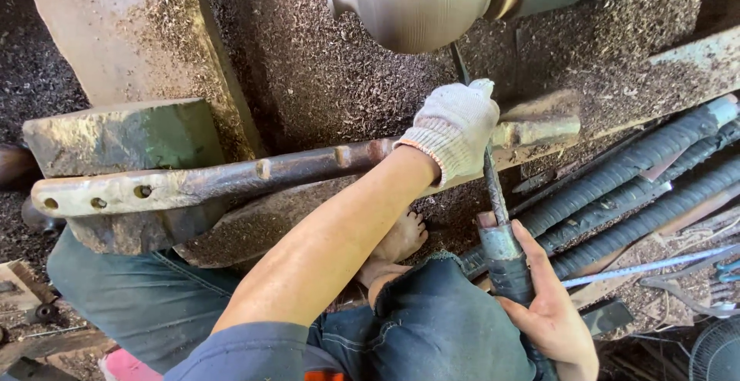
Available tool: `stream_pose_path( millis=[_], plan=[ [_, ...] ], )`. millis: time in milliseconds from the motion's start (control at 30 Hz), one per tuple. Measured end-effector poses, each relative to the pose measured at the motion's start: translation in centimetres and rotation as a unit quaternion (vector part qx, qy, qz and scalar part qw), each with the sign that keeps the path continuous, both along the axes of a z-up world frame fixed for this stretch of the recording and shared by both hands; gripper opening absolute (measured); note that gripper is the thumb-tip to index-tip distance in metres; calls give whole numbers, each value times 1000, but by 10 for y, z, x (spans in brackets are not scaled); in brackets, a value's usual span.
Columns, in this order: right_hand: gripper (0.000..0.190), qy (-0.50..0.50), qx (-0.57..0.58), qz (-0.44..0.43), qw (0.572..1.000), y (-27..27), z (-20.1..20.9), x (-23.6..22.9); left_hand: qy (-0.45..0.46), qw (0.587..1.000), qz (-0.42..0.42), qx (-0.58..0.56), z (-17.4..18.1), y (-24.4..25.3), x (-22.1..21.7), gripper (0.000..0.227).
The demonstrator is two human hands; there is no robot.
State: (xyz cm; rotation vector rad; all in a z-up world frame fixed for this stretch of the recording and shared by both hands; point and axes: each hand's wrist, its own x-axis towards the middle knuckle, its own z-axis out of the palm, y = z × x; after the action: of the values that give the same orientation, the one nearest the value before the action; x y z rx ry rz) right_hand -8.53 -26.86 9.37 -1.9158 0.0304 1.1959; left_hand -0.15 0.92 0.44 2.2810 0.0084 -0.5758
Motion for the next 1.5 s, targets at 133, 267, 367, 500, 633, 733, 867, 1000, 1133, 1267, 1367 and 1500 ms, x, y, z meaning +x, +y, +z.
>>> stream_pose_path(
  millis=[133,267,367,500,633,733,867,1000,1133,1267,1367,1500],
  plan=[
    [103,4,2,46,999,-6,8,19,4,1000,20,1,-8,-5,1,30],
    [103,36,-5,78,996,-7,14,42,14,999,44,7,-9,-9,-2,30],
    [104,57,-1,102,993,-24,10,58,29,998,49,17,-7,-10,-3,29],
    [112,94,25,133,986,-52,1,79,22,998,54,29,-8,-13,-2,32],
    [116,126,80,154,977,-84,-15,97,26,997,54,41,-5,-14,-2,30],
    [119,181,39,116,976,-72,-12,105,42,997,52,42,2,-12,-1,30],
    [116,174,-8,85,981,-66,-9,93,54,997,44,39,6,-8,-2,30],
    [116,140,50,87,985,-85,-13,77,55,998,28,32,5,-8,0,29],
    [109,91,37,79,992,-30,8,60,39,998,44,22,-1,-8,-2,29],
    [104,77,30,46,996,-11,12,43,44,998,38,12,2,-4,0,28],
    [101,58,34,29,997,-3,11,29,45,999,19,14,5,-1,1,27],
    [101,42,42,-4,998,-21,-8,4,20,1000,10,5,4,-1,0,25]
  ],
)
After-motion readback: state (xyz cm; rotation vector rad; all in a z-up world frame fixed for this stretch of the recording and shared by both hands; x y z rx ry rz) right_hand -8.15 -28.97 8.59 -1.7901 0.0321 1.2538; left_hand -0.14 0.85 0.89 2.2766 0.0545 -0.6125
